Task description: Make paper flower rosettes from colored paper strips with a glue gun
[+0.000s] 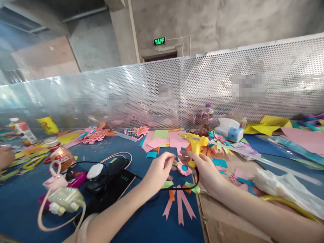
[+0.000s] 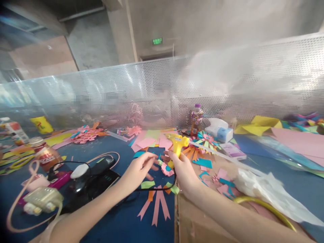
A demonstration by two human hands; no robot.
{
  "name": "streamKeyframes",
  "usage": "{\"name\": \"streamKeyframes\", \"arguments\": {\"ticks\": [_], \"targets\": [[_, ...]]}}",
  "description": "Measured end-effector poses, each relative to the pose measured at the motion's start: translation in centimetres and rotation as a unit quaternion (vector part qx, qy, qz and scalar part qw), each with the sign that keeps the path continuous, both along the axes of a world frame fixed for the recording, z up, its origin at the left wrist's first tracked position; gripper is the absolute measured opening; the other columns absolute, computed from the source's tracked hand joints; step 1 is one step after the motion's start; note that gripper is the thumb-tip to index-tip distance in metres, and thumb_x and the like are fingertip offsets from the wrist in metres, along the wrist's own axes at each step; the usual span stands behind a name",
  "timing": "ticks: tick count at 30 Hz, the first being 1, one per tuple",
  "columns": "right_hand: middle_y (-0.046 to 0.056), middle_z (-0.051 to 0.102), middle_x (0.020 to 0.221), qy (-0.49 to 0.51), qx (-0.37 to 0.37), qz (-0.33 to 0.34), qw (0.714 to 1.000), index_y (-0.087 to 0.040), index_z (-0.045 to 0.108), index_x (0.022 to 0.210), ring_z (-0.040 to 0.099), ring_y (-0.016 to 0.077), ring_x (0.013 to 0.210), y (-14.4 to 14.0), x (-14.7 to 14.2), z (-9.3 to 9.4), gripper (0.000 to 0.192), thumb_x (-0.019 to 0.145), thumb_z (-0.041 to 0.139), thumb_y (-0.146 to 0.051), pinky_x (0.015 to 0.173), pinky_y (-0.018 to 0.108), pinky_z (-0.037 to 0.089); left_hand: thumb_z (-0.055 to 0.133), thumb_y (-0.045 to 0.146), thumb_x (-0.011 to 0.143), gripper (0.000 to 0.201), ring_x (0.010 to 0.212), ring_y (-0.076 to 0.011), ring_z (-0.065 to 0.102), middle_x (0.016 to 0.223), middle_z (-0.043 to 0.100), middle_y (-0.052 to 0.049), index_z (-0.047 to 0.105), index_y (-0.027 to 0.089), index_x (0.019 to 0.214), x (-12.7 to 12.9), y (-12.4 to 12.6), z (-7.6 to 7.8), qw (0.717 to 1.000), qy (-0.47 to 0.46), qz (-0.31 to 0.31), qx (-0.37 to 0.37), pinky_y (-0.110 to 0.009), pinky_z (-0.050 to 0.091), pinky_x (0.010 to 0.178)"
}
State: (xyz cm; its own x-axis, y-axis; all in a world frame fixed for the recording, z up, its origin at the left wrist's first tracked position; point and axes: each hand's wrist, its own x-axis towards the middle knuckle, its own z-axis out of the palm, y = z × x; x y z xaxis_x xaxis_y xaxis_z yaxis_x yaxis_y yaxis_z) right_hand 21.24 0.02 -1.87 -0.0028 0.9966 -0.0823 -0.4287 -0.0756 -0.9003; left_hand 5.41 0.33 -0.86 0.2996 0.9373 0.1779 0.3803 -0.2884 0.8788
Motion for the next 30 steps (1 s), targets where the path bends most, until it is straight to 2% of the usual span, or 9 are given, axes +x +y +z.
{"name": "streamKeyframes", "arguments": {"ticks": [3,7,10,14,17,19,22,25,30], "targets": [[0.001,0.063,0.069,-0.046,-0.015,-0.013,0.999,-0.019,0.059,0.094,0.06,0.0157,0.063,-1.7,1.4,-0.1,0.033,0.074,0.064,-0.044,0.056,0.025,0.046,0.059,0.044,0.076,0.029,0.071,-0.0169,0.061,0.091,0.064,-0.004,0.062,0.019,0.092,-2.7,0.0,0.5,0.99,0.138,-0.021,0.008,-0.024,0.046,0.056],[-0.005,0.054,0.057,-0.051,-0.012,-0.004,0.999,-0.021,0.054,0.086,0.053,0.0106,0.052,-3.3,2.1,-0.2,0.027,0.073,0.067,-0.04,0.049,0.021,0.04,0.071,0.05,0.061,0.039,0.066,-0.0139,0.056,0.084,0.063,-0.001,0.064,0.018,0.082,-4.0,-0.5,0.3,0.971,0.229,-0.063,0.0,-0.023,0.044,0.059],[-0.006,0.054,0.052,-0.092,0.001,0.036,0.995,-0.021,0.049,0.08,0.056,0.0119,0.051,-3.8,2.3,-0.5,0.024,0.076,0.064,-0.04,0.054,0.023,0.042,0.068,0.045,0.067,0.028,0.065,-0.0131,0.055,0.078,0.063,-0.001,0.065,0.018,0.075,-3.9,-0.7,-0.2,0.962,0.264,-0.073,0.0,-0.021,0.04,0.057],[-0.005,0.054,0.045,-0.162,0.034,0.061,0.984,-0.02,0.047,0.078,0.056,0.0125,0.046,-4.0,2.5,-0.6,0.028,0.081,0.056,-0.047,0.064,0.027,0.045,0.068,0.037,0.069,0.021,0.067,-0.0134,0.057,0.074,0.065,0.001,0.065,0.019,0.079,-4.0,-0.3,-0.8,0.973,0.226,-0.053,-0.017,-0.021,0.042,0.06],[-0.006,0.05,0.038,-0.184,0.037,0.071,0.98,-0.019,0.049,0.083,0.05,0.0136,0.036,-4.1,2.5,-0.5,0.034,0.081,0.052,-0.053,0.049,0.026,0.043,0.07,0.032,0.068,0.02,0.072,-0.0137,0.06,0.079,0.065,0.001,0.064,0.02,0.082,-4.2,0.1,-1.0,0.984,0.177,-0.006,0.003,-0.022,0.044,0.063],[-0.006,0.048,0.036,-0.205,0.024,0.071,0.976,-0.02,0.048,0.08,0.047,0.0135,0.033,-4.2,2.5,-0.6,0.037,0.08,0.051,-0.057,0.04,0.024,0.038,0.068,0.03,0.071,0.019,0.068,-0.0128,0.061,0.083,0.065,0.001,0.062,0.02,0.086,-4.4,0.3,-0.9,0.988,0.146,0.04,0.021,-0.021,0.045,0.058],[-0.005,0.049,0.036,-0.266,0.012,0.073,0.961,-0.02,0.047,0.073,0.047,0.012,0.033,-4.4,2.5,-0.8,0.039,0.078,0.051,-0.059,0.041,0.023,0.038,0.065,0.026,0.075,0.013,0.069,-0.0123,0.061,0.086,0.065,0.001,0.062,0.021,0.087,-4.5,0.3,-0.6,0.98,0.139,0.097,0.104,-0.02,0.046,0.056],[-0.005,0.048,0.035,-0.327,0.001,0.091,0.94,-0.02,0.047,0.071,0.041,0.0099,0.029,-4.8,2.6,-0.9,0.042,0.078,0.049,-0.061,0.037,0.023,0.033,0.065,0.021,0.076,0.011,0.077,-0.0124,0.061,0.087,0.067,0.002,0.063,0.022,0.087,-4.4,0.1,-0.3,0.956,0.154,0.128,0.216,-0.02,0.046,0.061],[-0.005,0.048,0.036,-0.395,0.0,0.102,0.913,-0.021,0.046,0.068,0.037,0.0086,0.03,-5.1,2.7,-0.7,0.041,0.079,0.047,-0.06,0.035,0.023,0.026,0.068,0.023,0.075,0.013,0.065,-0.0098,0.058,0.086,0.067,0.003,0.064,0.023,0.087,-4.1,-0.3,-0.2,0.942,0.166,0.135,0.257,-0.019,0.047,0.058]]}}
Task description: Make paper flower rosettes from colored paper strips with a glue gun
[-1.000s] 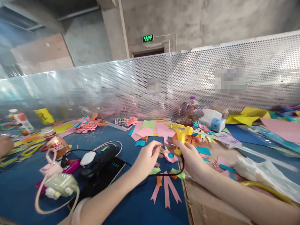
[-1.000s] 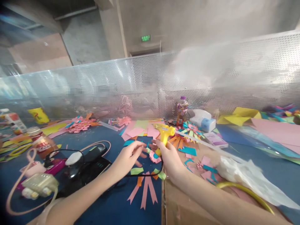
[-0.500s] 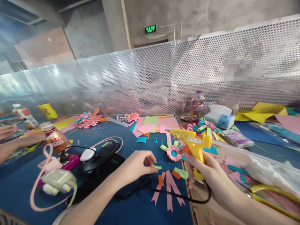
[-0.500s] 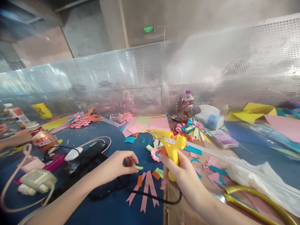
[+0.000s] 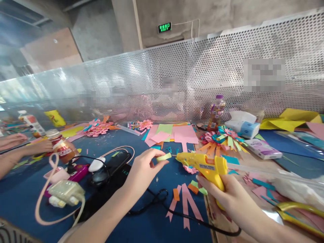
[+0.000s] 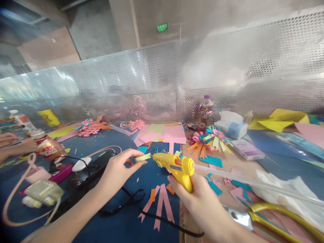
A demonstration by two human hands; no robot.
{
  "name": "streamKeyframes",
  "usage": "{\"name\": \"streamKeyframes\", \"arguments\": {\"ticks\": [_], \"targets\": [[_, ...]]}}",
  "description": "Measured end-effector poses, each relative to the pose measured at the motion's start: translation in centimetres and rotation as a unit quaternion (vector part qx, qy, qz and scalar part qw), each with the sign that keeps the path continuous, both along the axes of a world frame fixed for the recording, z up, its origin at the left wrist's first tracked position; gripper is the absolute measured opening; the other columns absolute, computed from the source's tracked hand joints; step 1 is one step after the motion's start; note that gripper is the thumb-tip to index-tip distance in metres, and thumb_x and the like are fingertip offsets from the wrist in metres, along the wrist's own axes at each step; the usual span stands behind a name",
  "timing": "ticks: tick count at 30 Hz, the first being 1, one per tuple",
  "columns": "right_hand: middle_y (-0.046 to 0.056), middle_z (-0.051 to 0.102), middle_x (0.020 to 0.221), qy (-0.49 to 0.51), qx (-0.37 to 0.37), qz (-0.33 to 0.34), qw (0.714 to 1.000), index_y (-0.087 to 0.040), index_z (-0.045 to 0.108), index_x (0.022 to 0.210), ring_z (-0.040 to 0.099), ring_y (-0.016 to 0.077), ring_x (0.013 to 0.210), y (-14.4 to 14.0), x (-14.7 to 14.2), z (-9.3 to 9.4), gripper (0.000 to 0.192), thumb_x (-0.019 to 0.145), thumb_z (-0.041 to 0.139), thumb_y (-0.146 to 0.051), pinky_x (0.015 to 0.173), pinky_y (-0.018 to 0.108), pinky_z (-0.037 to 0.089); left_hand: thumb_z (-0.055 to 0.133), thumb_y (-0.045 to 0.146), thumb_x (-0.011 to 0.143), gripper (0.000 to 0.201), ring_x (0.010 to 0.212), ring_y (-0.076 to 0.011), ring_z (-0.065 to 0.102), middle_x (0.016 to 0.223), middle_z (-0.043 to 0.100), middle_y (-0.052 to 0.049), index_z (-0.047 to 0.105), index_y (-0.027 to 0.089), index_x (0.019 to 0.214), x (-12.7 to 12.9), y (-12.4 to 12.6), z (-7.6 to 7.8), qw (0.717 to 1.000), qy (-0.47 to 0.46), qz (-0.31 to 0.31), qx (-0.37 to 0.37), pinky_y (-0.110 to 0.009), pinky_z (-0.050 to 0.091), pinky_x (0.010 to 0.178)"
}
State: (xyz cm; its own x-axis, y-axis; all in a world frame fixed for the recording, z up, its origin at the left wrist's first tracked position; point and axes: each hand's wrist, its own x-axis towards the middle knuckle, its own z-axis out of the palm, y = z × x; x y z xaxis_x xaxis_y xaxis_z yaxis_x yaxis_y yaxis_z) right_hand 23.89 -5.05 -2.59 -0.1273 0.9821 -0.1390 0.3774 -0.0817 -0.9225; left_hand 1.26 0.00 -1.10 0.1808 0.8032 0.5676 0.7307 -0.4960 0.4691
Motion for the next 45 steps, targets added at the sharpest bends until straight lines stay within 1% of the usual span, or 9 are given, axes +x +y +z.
{"name": "streamKeyframes", "arguments": {"ticks": [6,9,12,15,21,28,34,38,45], "targets": [[-0.004,0.049,0.037,-0.023,0.03,0.006,0.999,-0.022,0.043,0.066,0.047,0.0123,0.041,0.3,-0.1,-0.1,0.04,0.081,0.045,-0.058,0.047,0.024,0.034,0.069,0.023,0.074,0.014,0.057,-0.0077,0.053,0.084,0.066,0.003,0.063,0.023,0.087,0.1,-0.5,0.0,1.0,-0.002,-0.008,0.015,-0.019,0.047,0.056],[-0.005,0.05,0.038,-0.02,0.024,0.026,0.999,-0.022,0.043,0.071,0.05,0.0136,0.042,0.5,0.1,-0.7,0.039,0.083,0.041,-0.059,0.049,0.025,0.035,0.07,0.026,0.074,0.015,0.054,-0.0072,0.052,0.083,0.065,0.003,0.062,0.022,0.087,0.2,-0.7,0.0,1.0,0.002,-0.01,0.008,-0.019,0.047,0.055],[-0.005,0.049,0.037,-0.03,0.029,0.022,0.999,-0.021,0.045,0.071,0.05,0.0138,0.042,0.7,0.3,-1.2,0.041,0.084,0.04,-0.06,0.049,0.025,0.035,0.07,0.026,0.074,0.016,0.054,-0.007,0.051,0.083,0.065,0.003,0.062,0.022,0.087,0.2,-0.7,0.0,1.0,0.001,-0.012,0.005,-0.019,0.046,0.055],[-0.004,0.048,0.036,-0.04,0.03,0.01,0.999,-0.022,0.045,0.065,0.049,0.0139,0.042,0.6,0.3,-1.4,0.044,0.084,0.04,-0.061,0.05,0.025,0.036,0.069,0.026,0.074,0.015,0.053,-0.0071,0.051,0.083,0.065,0.003,0.062,0.022,0.086,0.2,-0.6,0.0,1.0,-0.004,-0.017,0.004,-0.019,0.046,0.054],[-0.001,0.049,0.036,-0.019,0.028,0.016,0.999,-0.023,0.04,0.049,0.049,0.0136,0.042,0.3,0.0,-0.6,0.051,0.082,0.042,-0.061,0.055,0.026,0.04,0.068,0.027,0.075,0.014,0.053,-0.0076,0.051,0.085,0.066,0.001,0.062,0.021,0.086,0.3,-0.6,0.0,1.0,-0.012,-0.026,0.0,-0.02,0.047,0.054],[-0.002,0.046,0.033,-0.019,0.071,-0.003,0.997,-0.023,0.046,0.049,0.044,0.0131,0.039,0.4,0.0,-0.6,0.045,0.079,0.05,-0.056,0.049,0.026,0.036,0.068,0.029,0.075,0.015,0.054,-0.0079,0.051,0.087,0.067,0.001,0.062,0.021,0.086,0.2,-0.8,-0.1,1.0,-0.011,-0.028,-0.006,-0.02,0.047,0.054],[-0.002,0.045,0.033,-0.014,0.062,-0.029,0.998,-0.024,0.038,0.042,0.041,0.0124,0.04,-0.1,-0.4,-0.1,0.053,0.08,0.046,-0.059,0.049,0.027,0.034,0.068,0.03,0.075,0.016,0.054,-0.0076,0.05,0.087,0.066,0.001,0.062,0.022,0.088,0.2,-0.8,-0.2,0.999,-0.017,-0.025,-0.016,-0.021,0.047,0.055],[-0.002,0.044,0.034,-0.024,0.085,-0.042,0.995,-0.023,0.037,0.041,0.04,0.0119,0.04,-0.3,-0.6,-0.2,0.053,0.079,0.047,-0.06,0.052,0.027,0.034,0.068,0.029,0.075,0.017,0.053,-0.0073,0.051,0.087,0.066,0.002,0.062,0.022,0.089,0.2,-0.8,-0.1,0.999,-0.018,-0.021,-0.019,-0.02,0.047,0.054],[-0.002,0.045,0.036,-0.037,0.07,-0.039,0.996,-0.023,0.036,0.044,0.039,0.0118,0.041,-0.2,-0.5,-0.3,0.051,0.079,0.047,-0.059,0.048,0.027,0.031,0.067,0.029,0.076,0.014,0.053,-0.0074,0.051,0.086,0.066,0.001,0.062,0.021,0.087,0.4,-1.0,0.1,1.0,-0.016,-0.023,-0.005,-0.02,0.047,0.054]]}}
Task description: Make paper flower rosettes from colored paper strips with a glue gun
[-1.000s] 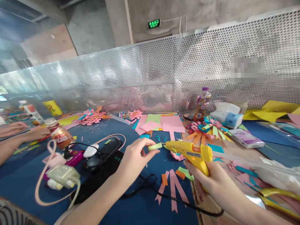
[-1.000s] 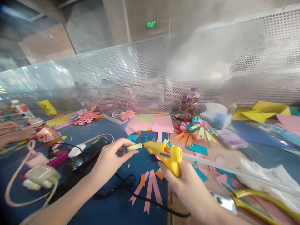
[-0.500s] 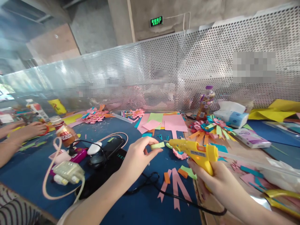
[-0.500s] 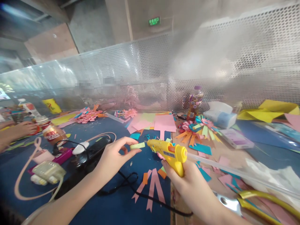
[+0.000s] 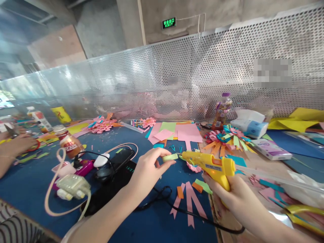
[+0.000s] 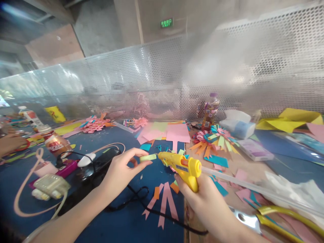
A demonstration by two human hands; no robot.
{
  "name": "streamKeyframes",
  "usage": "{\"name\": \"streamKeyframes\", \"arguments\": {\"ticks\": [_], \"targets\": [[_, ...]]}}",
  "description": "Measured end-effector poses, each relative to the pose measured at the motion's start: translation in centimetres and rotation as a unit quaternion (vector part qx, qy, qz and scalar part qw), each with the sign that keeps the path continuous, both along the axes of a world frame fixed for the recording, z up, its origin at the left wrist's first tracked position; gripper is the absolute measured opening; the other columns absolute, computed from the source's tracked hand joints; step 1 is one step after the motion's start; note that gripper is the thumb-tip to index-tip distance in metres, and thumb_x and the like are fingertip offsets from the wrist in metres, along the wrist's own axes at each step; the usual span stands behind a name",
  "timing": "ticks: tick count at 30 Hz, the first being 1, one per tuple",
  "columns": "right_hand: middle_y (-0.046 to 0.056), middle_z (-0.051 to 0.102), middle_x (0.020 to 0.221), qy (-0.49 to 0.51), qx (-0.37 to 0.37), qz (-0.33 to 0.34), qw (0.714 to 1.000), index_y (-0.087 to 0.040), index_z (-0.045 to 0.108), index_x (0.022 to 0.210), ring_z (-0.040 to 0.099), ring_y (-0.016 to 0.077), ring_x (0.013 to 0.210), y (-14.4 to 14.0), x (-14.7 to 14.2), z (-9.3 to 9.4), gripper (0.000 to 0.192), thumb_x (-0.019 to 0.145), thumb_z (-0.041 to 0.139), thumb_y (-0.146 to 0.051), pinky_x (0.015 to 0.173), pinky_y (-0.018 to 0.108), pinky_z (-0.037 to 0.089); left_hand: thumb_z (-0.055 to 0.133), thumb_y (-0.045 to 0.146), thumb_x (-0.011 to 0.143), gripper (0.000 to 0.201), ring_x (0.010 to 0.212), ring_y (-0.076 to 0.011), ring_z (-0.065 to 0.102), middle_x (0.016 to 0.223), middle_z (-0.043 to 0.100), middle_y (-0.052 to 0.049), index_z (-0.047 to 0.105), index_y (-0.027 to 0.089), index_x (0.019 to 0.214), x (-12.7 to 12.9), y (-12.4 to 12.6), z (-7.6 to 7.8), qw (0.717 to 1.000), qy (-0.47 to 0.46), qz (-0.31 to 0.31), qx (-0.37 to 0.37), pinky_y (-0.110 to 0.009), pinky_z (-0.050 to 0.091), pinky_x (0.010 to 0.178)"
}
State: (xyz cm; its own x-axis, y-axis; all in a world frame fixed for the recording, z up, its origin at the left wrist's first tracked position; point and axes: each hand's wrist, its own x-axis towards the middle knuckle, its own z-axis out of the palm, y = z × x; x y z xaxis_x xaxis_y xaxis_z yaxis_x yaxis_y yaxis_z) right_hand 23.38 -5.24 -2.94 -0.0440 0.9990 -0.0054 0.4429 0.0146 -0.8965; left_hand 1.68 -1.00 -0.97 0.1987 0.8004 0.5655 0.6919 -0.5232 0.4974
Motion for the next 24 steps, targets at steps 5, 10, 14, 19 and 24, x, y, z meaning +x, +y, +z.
{"name": "streamKeyframes", "arguments": {"ticks": [5,10,14,19,24], "targets": [[-0.002,0.044,0.035,-0.003,0.008,-0.005,1.0,-0.023,0.04,0.047,0.039,0.012,0.04,-0.01,0.05,0.16,0.047,0.078,0.05,-0.056,0.048,0.027,0.032,0.067,0.028,0.076,0.014,0.052,-0.0077,0.051,0.086,0.067,0.0,0.062,0.021,0.086,0.06,-0.1,0.12,1.0,0.002,0.002,0.012,-0.021,0.048,0.054],[-0.002,0.044,0.034,-0.004,0.014,-0.007,1.0,-0.023,0.042,0.048,0.039,0.0122,0.039,-0.02,0.02,0.1,0.046,0.079,0.049,-0.057,0.048,0.027,0.032,0.067,0.028,0.076,0.013,0.053,-0.0074,0.051,0.085,0.067,0.001,0.062,0.021,0.086,0.03,-0.07,0.07,1.0,0.002,0.004,0.013,-0.02,0.048,0.054],[-0.001,0.045,0.035,-0.004,0.001,-0.001,1.0,-0.023,0.038,0.046,0.04,0.0121,0.04,0.0,-0.02,-0.07,0.049,0.079,0.047,-0.058,0.049,0.027,0.033,0.068,0.027,0.076,0.013,0.053,-0.0073,0.051,0.084,0.066,0.002,0.062,0.021,0.086,0.08,-0.05,0.18,1.0,0.001,0.005,0.016,-0.02,0.047,0.055],[-0.004,0.041,0.035,-0.01,0.02,-0.023,0.999,-0.023,0.043,0.053,0.037,0.012,0.039,-0.01,-0.1,-0.27,0.043,0.077,0.049,-0.058,0.046,0.028,0.03,0.068,0.025,0.075,0.013,0.053,-0.0076,0.052,0.082,0.066,0.001,0.063,0.021,0.086,0.08,-0.04,0.22,1.0,0.005,0.011,0.02,-0.019,0.047,0.054],[-0.004,0.041,0.034,-0.013,0.019,-0.017,1.0,-0.023,0.042,0.052,0.039,0.0122,0.038,-0.01,-0.12,-0.39,0.045,0.078,0.047,-0.06,0.047,0.028,0.031,0.068,0.025,0.075,0.013,0.054,-0.0078,0.052,0.081,0.066,0.002,0.063,0.021,0.086,-0.01,0.0,0.1,1.0,0.008,0.013,0.027,-0.019,0.047,0.055]]}}
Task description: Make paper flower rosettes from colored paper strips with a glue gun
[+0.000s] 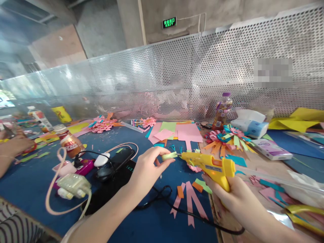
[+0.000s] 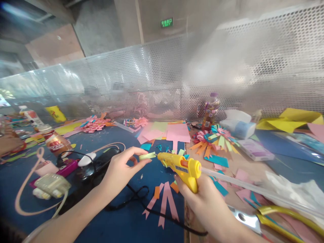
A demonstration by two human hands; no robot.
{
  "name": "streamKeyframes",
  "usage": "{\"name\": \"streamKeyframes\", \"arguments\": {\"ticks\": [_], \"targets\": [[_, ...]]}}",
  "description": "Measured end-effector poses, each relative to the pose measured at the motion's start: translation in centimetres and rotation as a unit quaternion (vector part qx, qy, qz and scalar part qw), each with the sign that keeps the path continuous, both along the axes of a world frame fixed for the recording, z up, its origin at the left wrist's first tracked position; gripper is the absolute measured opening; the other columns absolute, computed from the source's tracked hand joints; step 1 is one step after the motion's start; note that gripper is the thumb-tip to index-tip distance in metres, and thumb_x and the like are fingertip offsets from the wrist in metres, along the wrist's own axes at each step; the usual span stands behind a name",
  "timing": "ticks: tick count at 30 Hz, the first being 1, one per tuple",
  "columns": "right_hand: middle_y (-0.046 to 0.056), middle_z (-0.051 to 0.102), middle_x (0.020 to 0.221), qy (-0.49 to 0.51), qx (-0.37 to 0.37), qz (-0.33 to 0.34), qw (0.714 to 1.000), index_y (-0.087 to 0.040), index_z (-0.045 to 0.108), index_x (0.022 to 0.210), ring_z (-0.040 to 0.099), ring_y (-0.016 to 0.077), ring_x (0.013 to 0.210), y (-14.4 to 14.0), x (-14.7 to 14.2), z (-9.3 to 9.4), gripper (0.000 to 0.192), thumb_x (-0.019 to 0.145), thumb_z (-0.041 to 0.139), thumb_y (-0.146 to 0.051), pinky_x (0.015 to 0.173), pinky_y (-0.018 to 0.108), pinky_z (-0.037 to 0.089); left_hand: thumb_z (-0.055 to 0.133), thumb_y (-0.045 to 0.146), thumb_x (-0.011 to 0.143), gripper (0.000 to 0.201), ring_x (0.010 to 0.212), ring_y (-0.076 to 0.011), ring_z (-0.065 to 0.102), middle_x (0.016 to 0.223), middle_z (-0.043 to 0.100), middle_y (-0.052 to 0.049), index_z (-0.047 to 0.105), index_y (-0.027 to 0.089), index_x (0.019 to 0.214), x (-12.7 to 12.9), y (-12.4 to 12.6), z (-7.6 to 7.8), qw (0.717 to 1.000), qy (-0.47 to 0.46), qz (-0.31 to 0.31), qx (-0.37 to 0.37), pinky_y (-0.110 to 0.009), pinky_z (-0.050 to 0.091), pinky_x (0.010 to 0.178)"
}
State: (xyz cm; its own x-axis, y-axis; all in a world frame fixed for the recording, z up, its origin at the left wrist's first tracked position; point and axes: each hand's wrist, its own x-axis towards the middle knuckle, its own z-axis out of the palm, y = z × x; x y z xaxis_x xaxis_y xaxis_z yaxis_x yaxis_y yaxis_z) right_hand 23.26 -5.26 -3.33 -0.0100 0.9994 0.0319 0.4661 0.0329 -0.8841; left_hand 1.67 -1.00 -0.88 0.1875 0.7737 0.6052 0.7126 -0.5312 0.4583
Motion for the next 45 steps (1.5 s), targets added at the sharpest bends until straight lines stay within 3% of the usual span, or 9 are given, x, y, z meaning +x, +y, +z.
{"name": "streamKeyframes", "arguments": {"ticks": [17,33,37,41,45], "targets": [[-0.004,0.043,0.034,-0.01,-0.007,-0.009,1.0,-0.024,0.04,0.053,0.04,0.012,0.036,-0.11,-0.14,0.01,0.042,0.077,0.048,-0.057,0.044,0.027,0.03,0.068,0.021,0.076,0.012,0.059,-0.0077,0.054,0.08,0.065,0.001,0.062,0.019,0.086,0.12,-0.23,0.19,0.999,0.008,-0.003,0.037,-0.018,0.047,0.057],[-0.005,0.045,0.034,0.014,-0.034,0.029,0.999,-0.022,0.049,0.065,0.045,0.0134,0.035,-0.09,-0.06,-0.23,0.038,0.078,0.046,-0.057,0.043,0.026,0.035,0.068,0.02,0.075,0.012,0.06,-0.0084,0.054,0.081,0.065,0.001,0.063,0.019,0.086,-0.04,-0.03,0.02,0.999,0.014,0.0,0.044,-0.019,0.047,0.059],[-0.005,0.043,0.036,0.024,-0.014,0.005,1.0,-0.021,0.052,0.065,0.041,0.0122,0.036,-0.13,-0.26,-0.16,0.035,0.076,0.051,-0.055,0.042,0.025,0.033,0.068,0.021,0.075,0.012,0.059,-0.0085,0.054,0.08,0.065,0.001,0.063,0.018,0.085,-0.03,-0.01,0.1,0.999,0.019,0.004,0.044,-0.02,0.047,0.059],[-0.002,0.052,0.051,0.031,0.029,-0.006,0.999,-0.02,0.053,0.065,0.043,0.0119,0.045,-0.04,-0.35,-0.1,0.035,0.075,0.052,-0.054,0.047,0.024,0.035,0.068,0.02,0.075,0.012,0.058,-0.0083,0.054,0.08,0.065,0.001,0.063,0.018,0.085,0.03,-0.06,0.14,0.999,0.016,0.004,0.045,-0.019,0.047,0.059],[-0.004,0.041,0.043,-0.004,-0.006,0.017,1.0,-0.021,0.045,0.059,0.037,0.0112,0.042,0.34,0.09,-0.38,0.04,0.076,0.048,-0.057,0.044,0.025,0.03,0.068,0.02,0.075,0.012,0.057,-0.008,0.054,0.08,0.066,0.001,0.063,0.019,0.085,0.04,-0.14,0.12,0.999,0.011,0.006,0.039,-0.019,0.047,0.058]]}}
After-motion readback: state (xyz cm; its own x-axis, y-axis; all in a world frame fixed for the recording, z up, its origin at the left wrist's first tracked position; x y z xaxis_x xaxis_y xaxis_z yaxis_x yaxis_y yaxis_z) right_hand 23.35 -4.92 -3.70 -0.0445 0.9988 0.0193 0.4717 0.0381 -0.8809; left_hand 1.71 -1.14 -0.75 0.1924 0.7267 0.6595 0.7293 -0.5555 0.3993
